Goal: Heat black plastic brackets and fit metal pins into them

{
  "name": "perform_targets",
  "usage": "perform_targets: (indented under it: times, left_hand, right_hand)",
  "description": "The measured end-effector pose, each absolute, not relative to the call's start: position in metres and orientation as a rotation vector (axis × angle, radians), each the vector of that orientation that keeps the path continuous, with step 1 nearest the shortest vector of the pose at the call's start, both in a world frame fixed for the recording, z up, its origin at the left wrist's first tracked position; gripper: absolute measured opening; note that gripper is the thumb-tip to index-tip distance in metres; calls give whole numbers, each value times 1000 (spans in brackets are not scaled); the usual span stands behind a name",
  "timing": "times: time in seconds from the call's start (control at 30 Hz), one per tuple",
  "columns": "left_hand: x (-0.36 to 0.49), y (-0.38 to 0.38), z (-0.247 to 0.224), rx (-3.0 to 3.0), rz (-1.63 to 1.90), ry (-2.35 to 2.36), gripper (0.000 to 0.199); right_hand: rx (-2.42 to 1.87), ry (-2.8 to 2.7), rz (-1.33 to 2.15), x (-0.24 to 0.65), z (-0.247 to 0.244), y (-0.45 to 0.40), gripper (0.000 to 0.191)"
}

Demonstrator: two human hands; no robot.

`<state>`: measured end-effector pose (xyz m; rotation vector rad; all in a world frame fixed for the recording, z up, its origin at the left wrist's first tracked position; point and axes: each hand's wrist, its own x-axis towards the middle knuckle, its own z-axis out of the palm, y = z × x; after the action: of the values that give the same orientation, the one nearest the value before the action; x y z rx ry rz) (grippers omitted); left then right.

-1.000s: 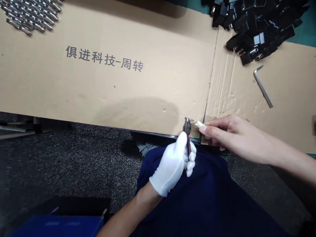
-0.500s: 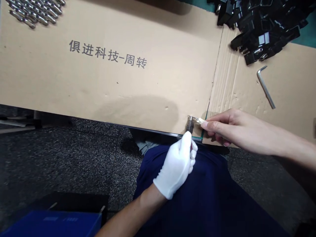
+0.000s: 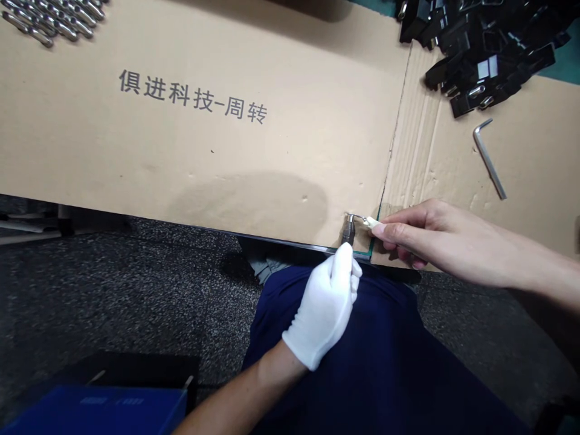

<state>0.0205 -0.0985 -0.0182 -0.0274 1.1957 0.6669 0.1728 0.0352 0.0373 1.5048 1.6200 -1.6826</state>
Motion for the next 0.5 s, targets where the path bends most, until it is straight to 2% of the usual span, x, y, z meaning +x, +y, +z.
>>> perform_targets:
  times: [0.5]
  left_hand:
    - [18, -99, -19, 14, 648, 1214, 57]
  right_hand:
    - [1523, 1553, -1691, 175, 39, 36, 42]
